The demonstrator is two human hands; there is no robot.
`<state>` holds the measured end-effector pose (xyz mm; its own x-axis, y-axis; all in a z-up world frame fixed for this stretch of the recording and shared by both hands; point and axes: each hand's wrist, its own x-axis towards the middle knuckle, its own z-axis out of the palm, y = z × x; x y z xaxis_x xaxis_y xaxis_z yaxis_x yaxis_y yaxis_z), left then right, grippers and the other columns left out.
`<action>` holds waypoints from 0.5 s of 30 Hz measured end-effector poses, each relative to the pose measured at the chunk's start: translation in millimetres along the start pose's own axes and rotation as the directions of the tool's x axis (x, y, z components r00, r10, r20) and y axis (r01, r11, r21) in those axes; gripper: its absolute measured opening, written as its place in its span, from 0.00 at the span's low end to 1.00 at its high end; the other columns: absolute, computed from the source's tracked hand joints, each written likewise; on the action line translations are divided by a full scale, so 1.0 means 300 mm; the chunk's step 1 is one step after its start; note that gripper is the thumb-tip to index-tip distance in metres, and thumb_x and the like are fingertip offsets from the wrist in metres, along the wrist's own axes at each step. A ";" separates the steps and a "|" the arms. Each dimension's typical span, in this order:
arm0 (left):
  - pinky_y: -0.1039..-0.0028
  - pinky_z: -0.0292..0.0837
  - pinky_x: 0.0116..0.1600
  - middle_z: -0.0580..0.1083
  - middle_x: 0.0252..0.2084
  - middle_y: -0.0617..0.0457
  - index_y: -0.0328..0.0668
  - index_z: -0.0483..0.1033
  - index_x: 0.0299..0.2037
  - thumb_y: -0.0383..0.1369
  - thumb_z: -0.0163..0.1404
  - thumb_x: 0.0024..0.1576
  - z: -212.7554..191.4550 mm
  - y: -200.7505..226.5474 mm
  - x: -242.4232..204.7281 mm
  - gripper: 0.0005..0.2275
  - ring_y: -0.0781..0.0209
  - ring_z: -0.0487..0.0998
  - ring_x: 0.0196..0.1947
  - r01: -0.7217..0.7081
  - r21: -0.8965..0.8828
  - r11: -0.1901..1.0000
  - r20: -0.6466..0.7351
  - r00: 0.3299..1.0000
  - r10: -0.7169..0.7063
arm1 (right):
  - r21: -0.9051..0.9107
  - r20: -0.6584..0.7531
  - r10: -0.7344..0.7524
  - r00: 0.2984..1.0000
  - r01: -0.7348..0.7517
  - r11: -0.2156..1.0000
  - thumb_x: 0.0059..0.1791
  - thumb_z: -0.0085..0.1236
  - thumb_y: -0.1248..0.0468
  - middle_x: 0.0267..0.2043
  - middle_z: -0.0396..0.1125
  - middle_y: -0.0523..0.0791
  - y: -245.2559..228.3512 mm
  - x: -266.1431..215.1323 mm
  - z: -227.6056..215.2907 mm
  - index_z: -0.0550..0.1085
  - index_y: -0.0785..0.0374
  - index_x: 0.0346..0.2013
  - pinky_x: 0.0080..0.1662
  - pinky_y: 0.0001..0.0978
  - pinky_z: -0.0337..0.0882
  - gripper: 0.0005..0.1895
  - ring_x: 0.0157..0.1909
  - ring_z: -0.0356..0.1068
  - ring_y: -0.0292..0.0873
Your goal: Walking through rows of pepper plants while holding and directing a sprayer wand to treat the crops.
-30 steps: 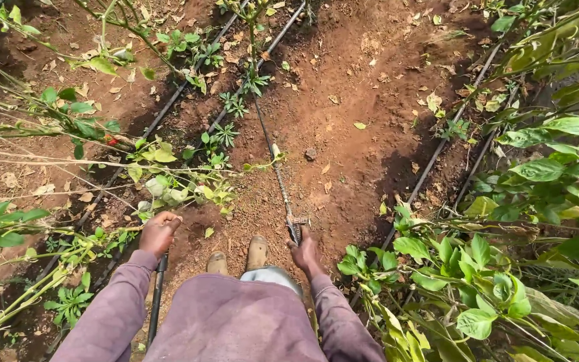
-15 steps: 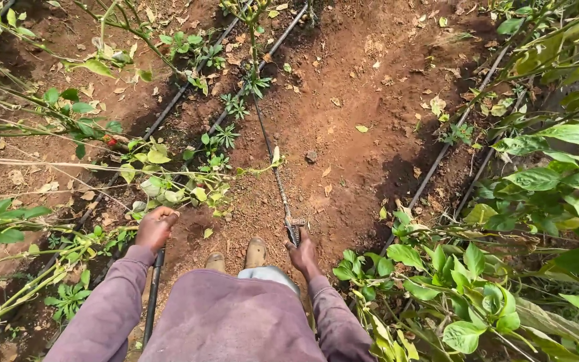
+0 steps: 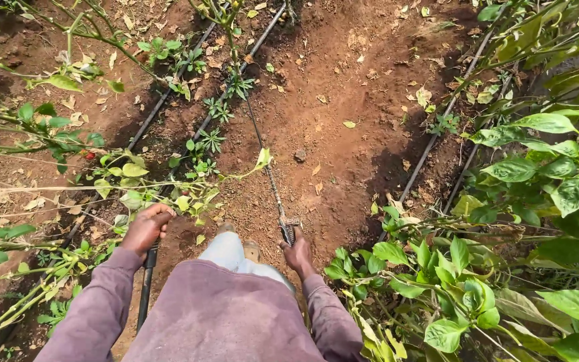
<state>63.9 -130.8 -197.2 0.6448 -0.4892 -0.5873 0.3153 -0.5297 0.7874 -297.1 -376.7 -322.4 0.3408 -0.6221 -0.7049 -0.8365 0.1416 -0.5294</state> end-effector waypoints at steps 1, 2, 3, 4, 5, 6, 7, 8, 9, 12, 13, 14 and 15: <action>0.82 0.69 0.33 0.64 0.26 0.56 0.38 0.80 0.47 0.29 0.52 0.69 0.021 0.089 -0.046 0.05 0.69 0.69 0.26 -0.003 -0.087 0.996 0.055 0.998 0.007 | 0.011 0.002 -0.001 1.000 0.001 1.000 0.54 0.72 0.55 0.52 0.80 0.55 0.005 0.015 -0.005 0.77 0.52 0.71 0.58 0.52 0.75 0.30 0.57 0.80 0.60; 0.82 0.69 0.33 0.64 0.26 0.56 0.38 0.80 0.47 0.29 0.52 0.69 -0.018 0.170 -0.134 0.05 0.69 0.69 0.26 0.001 -0.088 0.996 0.062 0.998 0.004 | 0.009 -0.002 0.005 1.000 -0.005 1.000 0.54 0.72 0.55 0.52 0.80 0.55 -0.029 0.007 -0.020 0.77 0.52 0.71 0.58 0.52 0.75 0.30 0.57 0.80 0.60; 0.83 0.65 0.28 0.68 0.30 0.55 0.35 0.80 0.46 0.29 0.54 0.70 -0.059 0.254 -0.219 0.05 0.72 0.68 0.24 -0.011 -0.209 0.978 0.212 0.976 0.057 | 0.026 0.043 0.088 0.995 -0.089 0.996 0.58 0.68 0.57 0.66 0.74 0.55 -0.065 0.002 -0.035 0.65 0.49 0.81 0.66 0.58 0.75 0.37 0.67 0.77 0.60; 0.84 0.60 0.23 0.71 0.33 0.54 0.33 0.79 0.45 0.29 0.55 0.71 -0.109 0.342 -0.298 0.06 0.75 0.67 0.21 -0.001 -0.321 0.947 0.353 0.928 0.120 | 0.045 0.090 0.170 0.981 -0.174 0.984 0.62 0.64 0.60 0.80 0.68 0.56 -0.104 -0.006 -0.039 0.53 0.47 0.90 0.74 0.63 0.75 0.45 0.77 0.74 0.61; 0.84 0.60 0.23 0.71 0.33 0.54 0.33 0.79 0.45 0.29 0.55 0.71 -0.123 0.426 -0.380 0.06 0.75 0.67 0.21 0.006 -0.318 0.948 0.363 0.925 0.116 | 0.049 0.087 0.179 0.980 -0.183 0.982 0.62 0.64 0.60 0.80 0.68 0.56 -0.098 0.017 -0.048 0.53 0.47 0.90 0.74 0.63 0.75 0.45 0.77 0.74 0.61; 0.70 0.61 0.27 0.69 0.29 0.51 0.34 0.81 0.40 0.32 0.57 0.72 -0.138 0.509 -0.465 0.10 0.63 0.66 0.21 -0.072 -0.429 0.901 0.566 0.756 0.330 | 0.055 0.081 0.160 0.984 -0.165 0.985 0.61 0.62 0.62 0.68 0.75 0.53 -0.088 0.033 -0.057 0.58 0.45 0.88 0.62 0.55 0.79 0.41 0.62 0.78 0.55; 0.56 0.61 0.31 0.67 0.24 0.49 0.35 0.82 0.34 0.34 0.60 0.73 -0.157 0.593 -0.547 0.14 0.52 0.64 0.22 -0.098 -0.547 0.831 0.693 0.504 0.516 | 0.061 0.074 0.142 0.987 -0.147 0.987 0.61 0.60 0.65 0.57 0.82 0.51 -0.078 0.048 -0.066 0.63 0.42 0.85 0.50 0.46 0.84 0.38 0.47 0.82 0.49; 0.56 0.61 0.31 0.67 0.24 0.49 0.35 0.82 0.34 0.34 0.60 0.73 -0.120 0.613 -0.502 0.14 0.52 0.64 0.22 -0.090 -0.547 0.833 0.694 0.508 0.510 | 0.058 0.079 0.150 0.985 -0.155 0.986 0.61 0.60 0.65 0.57 0.82 0.51 -0.098 0.042 -0.080 0.63 0.42 0.85 0.50 0.46 0.84 0.38 0.47 0.82 0.49; 0.65 0.58 0.25 0.70 0.23 0.51 0.35 0.82 0.30 0.39 0.62 0.67 -0.080 0.635 -0.458 0.16 0.59 0.67 0.18 -0.150 -0.340 0.928 0.639 0.688 0.345 | 0.064 0.100 0.167 0.981 -0.174 0.983 0.61 0.62 0.63 0.62 0.80 0.52 -0.117 0.035 -0.097 0.62 0.44 0.86 0.58 0.53 0.82 0.38 0.55 0.82 0.52; 0.73 0.58 0.24 0.70 0.17 0.53 0.33 0.85 0.34 0.33 0.61 0.61 0.145 0.599 -0.015 0.09 0.64 0.67 0.15 -0.300 0.015 0.954 0.441 0.858 0.263 | 0.084 0.064 0.119 0.991 -0.124 0.989 0.56 0.70 0.58 0.60 0.79 0.55 -0.116 0.126 -0.129 0.67 0.50 0.82 0.61 0.53 0.78 0.39 0.57 0.82 0.55; 0.72 0.61 0.29 0.67 0.12 0.53 0.31 0.88 0.41 0.22 0.59 0.61 0.250 0.559 0.141 0.04 0.63 0.65 0.17 -0.412 0.147 0.899 0.356 0.870 0.341 | 0.081 0.025 0.058 0.998 -0.060 0.995 0.52 0.78 0.54 0.52 0.80 0.56 -0.096 0.148 -0.133 0.74 0.55 0.78 0.54 0.47 0.77 0.40 0.51 0.82 0.55; 0.72 0.61 0.29 0.67 0.12 0.53 0.31 0.88 0.41 0.22 0.59 0.61 0.277 0.385 0.327 0.04 0.63 0.65 0.17 -0.420 0.142 0.896 0.363 0.865 0.348 | 0.084 0.014 0.057 0.998 -0.058 0.995 0.52 0.78 0.54 0.52 0.80 0.56 -0.127 0.152 -0.178 0.74 0.55 0.78 0.54 0.47 0.77 0.40 0.51 0.82 0.55; 0.62 0.70 0.40 0.77 0.23 0.48 0.44 0.89 0.39 0.30 0.61 0.62 0.324 0.225 0.497 0.03 0.50 0.77 0.30 -0.331 0.425 0.842 0.256 0.937 0.240 | 0.110 0.023 0.066 0.998 -0.068 0.992 0.52 0.79 0.51 0.48 0.80 0.55 -0.159 0.154 -0.226 0.74 0.56 0.78 0.50 0.43 0.78 0.41 0.44 0.81 0.50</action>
<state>113.7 -306.8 -249.8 0.5015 -0.7622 -0.4094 -0.2442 -0.5786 0.7781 -270.4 -464.5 -297.7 0.2947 -0.5937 -0.7488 -0.8054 0.2675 -0.5290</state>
